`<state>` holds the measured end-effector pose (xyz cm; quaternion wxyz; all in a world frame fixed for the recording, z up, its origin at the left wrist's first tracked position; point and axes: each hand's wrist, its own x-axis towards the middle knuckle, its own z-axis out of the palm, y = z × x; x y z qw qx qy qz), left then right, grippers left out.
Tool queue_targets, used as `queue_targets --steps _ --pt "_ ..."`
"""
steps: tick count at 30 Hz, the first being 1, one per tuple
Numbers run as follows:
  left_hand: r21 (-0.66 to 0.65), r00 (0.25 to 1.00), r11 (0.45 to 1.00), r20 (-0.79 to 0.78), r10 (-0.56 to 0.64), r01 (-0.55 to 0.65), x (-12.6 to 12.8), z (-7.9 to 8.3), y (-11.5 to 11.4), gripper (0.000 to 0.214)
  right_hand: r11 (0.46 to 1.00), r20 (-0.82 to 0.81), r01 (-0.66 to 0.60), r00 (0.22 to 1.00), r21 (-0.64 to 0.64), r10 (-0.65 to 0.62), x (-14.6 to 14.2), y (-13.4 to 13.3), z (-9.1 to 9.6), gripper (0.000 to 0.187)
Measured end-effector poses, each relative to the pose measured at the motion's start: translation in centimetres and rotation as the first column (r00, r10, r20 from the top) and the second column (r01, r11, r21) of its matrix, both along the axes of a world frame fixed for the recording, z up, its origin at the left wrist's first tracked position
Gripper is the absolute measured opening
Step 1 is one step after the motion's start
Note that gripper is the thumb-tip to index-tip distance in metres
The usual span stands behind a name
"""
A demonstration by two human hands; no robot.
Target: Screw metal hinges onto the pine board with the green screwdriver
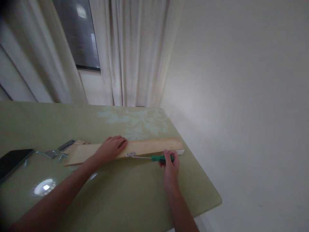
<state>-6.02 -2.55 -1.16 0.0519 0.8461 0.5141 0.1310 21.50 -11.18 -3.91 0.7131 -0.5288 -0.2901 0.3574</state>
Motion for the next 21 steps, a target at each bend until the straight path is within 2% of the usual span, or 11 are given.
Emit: queue_targets --steps 7,12,17,21 --pt "-0.004 1.000 1.000 -0.007 -0.012 0.012 -0.03 -0.20 0.13 0.038 0.996 0.012 0.081 0.997 0.022 -0.081 0.62 0.18 -0.30 0.050" --pt "0.024 0.998 1.000 0.054 -0.020 0.019 -0.09 -0.46 0.20 0.035 0.997 0.061 0.062 0.996 0.035 -0.064 0.54 0.19 -0.30 0.053" --pt "0.010 0.999 1.000 0.031 -0.012 0.012 -0.15 -0.42 0.14 0.035 1.000 0.100 0.002 0.995 0.020 -0.004 0.11 -0.23 -0.19 0.051" --pt "-0.007 1.000 1.000 0.015 -0.006 0.006 -0.09 0.07 -0.13 0.037 0.998 0.101 0.047 0.994 0.034 -0.051 0.32 -0.19 0.01 0.049"
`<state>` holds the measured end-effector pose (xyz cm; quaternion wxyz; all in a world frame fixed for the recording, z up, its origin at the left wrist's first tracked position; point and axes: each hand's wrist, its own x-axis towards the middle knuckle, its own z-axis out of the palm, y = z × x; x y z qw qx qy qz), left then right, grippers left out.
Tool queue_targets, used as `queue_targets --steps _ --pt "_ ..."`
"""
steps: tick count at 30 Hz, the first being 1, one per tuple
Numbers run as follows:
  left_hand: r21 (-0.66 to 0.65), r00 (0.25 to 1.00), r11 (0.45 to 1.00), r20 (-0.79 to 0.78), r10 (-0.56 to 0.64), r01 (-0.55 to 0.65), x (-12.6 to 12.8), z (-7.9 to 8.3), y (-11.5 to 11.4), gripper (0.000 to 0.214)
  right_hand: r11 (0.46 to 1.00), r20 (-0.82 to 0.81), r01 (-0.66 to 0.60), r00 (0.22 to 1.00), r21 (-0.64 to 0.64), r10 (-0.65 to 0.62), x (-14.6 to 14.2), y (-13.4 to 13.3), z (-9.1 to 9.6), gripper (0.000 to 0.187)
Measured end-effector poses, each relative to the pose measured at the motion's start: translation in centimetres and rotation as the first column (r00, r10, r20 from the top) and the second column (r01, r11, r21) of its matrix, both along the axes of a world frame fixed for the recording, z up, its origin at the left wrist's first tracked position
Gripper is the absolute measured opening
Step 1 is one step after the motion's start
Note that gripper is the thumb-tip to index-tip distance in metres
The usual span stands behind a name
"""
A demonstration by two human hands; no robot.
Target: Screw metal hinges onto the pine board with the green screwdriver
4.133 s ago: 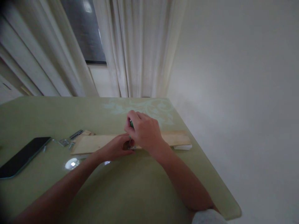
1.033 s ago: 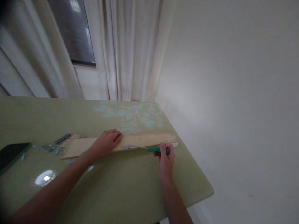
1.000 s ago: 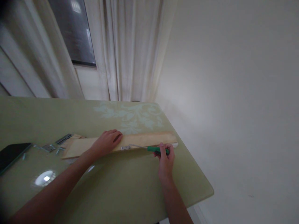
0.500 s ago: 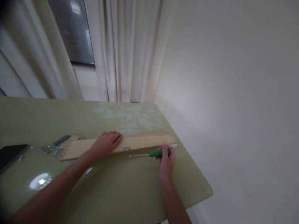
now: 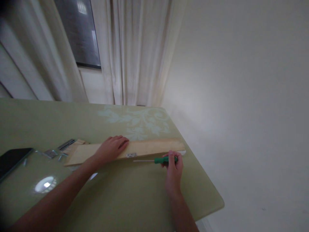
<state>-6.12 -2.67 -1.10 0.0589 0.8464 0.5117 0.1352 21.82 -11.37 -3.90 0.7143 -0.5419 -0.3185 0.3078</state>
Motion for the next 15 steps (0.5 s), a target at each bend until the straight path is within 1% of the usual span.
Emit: queue_targets --steps 3,5,8,15 --pt "-0.012 1.000 1.000 -0.010 0.003 -0.003 0.10 0.30 -0.12 0.038 1.000 0.031 0.029 0.999 0.003 -0.029 0.17 0.00 0.18 0.049" --pt "-0.021 1.000 1.000 -0.018 0.005 -0.005 0.15 0.38 -0.12 0.039 1.000 0.049 -0.010 0.999 -0.012 0.010 0.10 -0.15 0.24 0.048" --pt "-0.027 1.000 1.000 -0.022 0.005 -0.006 0.16 0.32 -0.05 0.039 0.998 0.029 -0.056 0.998 -0.026 0.057 -0.11 -0.42 0.24 0.050" --pt "-0.017 1.000 1.000 -0.025 0.008 -0.009 0.01 -0.05 0.08 0.039 0.996 0.078 0.088 0.993 0.021 -0.089 0.27 -0.32 0.32 0.048"
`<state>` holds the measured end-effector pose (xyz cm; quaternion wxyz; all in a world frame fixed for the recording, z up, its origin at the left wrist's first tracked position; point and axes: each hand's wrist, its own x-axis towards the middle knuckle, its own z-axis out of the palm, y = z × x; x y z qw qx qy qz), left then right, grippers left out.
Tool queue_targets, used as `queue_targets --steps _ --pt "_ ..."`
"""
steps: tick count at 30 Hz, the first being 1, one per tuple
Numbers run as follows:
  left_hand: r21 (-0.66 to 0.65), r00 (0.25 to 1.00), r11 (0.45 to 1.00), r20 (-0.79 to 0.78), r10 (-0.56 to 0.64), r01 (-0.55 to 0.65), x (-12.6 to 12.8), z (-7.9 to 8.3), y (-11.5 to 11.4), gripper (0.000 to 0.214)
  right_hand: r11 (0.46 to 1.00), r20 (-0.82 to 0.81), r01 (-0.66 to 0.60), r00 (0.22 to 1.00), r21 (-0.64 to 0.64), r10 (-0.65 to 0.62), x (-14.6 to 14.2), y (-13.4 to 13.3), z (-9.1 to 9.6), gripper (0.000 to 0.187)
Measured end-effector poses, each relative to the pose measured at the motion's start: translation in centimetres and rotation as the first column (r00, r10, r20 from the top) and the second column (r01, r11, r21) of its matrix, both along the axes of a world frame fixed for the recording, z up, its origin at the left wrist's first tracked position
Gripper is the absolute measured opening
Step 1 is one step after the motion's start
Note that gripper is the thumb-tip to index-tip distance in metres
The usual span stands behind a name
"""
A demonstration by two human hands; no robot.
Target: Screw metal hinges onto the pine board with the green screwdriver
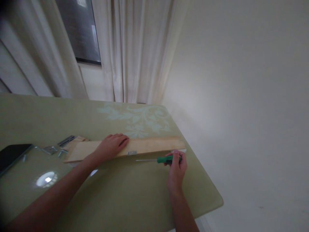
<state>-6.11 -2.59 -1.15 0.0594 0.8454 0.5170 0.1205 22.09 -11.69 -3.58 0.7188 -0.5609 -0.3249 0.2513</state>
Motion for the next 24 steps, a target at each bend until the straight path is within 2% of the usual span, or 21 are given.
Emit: queue_targets --steps 5,9,12,19,24 --pt "0.000 1.000 1.000 0.007 -0.004 0.004 -0.06 -0.14 0.09 0.039 1.000 0.132 -0.007 0.991 -0.012 0.009 -0.28 -0.18 0.20 0.049" --pt "-0.015 1.000 1.000 0.020 0.003 -0.003 -0.01 -0.03 0.03 0.039 0.994 -0.066 -0.085 0.994 -0.062 0.081 -0.26 0.04 -0.14 0.054" --pt "-0.022 1.000 1.000 0.015 0.003 -0.003 0.06 0.10 -0.05 0.040 0.994 -0.167 -0.081 0.984 -0.068 0.069 0.01 0.38 -0.44 0.054" --pt "-0.022 1.000 1.000 0.004 0.003 -0.003 0.15 0.07 -0.03 0.040 0.999 -0.148 -0.043 0.988 -0.024 0.039 0.05 0.37 -0.40 0.053" --pt "-0.009 1.000 1.000 -0.007 0.001 -0.001 0.13 -0.10 -0.02 0.040 0.996 -0.101 -0.078 0.992 -0.046 0.073 -0.11 0.21 -0.41 0.053"
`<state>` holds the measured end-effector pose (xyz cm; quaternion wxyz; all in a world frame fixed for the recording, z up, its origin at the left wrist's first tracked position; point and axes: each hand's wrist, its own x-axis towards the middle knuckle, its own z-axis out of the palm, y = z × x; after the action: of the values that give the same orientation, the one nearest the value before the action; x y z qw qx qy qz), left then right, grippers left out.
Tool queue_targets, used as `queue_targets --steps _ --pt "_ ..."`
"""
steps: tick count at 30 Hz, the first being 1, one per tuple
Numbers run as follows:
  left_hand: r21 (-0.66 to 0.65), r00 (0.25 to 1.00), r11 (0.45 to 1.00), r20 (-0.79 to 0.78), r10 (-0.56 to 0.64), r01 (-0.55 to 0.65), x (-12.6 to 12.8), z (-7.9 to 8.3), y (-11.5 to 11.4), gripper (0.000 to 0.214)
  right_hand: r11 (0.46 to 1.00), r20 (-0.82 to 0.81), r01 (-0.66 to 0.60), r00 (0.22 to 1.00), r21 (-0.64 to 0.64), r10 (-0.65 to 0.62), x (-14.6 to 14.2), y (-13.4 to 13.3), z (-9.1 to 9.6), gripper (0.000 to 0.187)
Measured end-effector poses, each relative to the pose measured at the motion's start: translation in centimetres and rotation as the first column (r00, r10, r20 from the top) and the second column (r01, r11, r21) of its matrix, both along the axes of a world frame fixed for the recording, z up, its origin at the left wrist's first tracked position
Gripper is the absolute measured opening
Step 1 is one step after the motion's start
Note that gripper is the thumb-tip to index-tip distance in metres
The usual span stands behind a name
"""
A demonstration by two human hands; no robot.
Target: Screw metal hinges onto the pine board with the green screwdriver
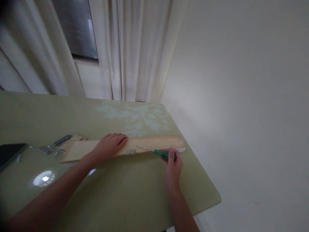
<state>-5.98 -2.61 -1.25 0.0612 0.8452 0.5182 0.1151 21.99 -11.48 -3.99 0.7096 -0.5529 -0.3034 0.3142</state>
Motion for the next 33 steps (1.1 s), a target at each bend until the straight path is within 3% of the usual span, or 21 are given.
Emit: queue_targets --steps 7,13,20,33 --pt "-0.001 1.000 1.000 0.008 -0.001 0.001 -0.09 -0.07 0.02 0.041 0.999 0.025 0.026 0.999 -0.026 -0.025 -0.11 -0.19 0.30 0.054" --pt "-0.010 1.000 1.000 0.004 -0.004 0.004 -0.03 0.16 -0.05 0.040 0.996 0.250 0.084 0.964 0.023 -0.087 0.13 -0.39 0.04 0.053" --pt "-0.011 1.000 1.000 0.013 -0.006 0.006 -0.07 -0.04 0.08 0.040 0.996 -0.061 0.060 0.997 0.069 -0.056 0.33 -0.02 0.17 0.052" --pt "-0.002 1.000 1.000 0.023 -0.005 0.005 -0.27 -0.29 0.14 0.040 0.998 0.037 -0.028 0.999 0.049 0.026 -0.16 -0.30 -0.13 0.052"
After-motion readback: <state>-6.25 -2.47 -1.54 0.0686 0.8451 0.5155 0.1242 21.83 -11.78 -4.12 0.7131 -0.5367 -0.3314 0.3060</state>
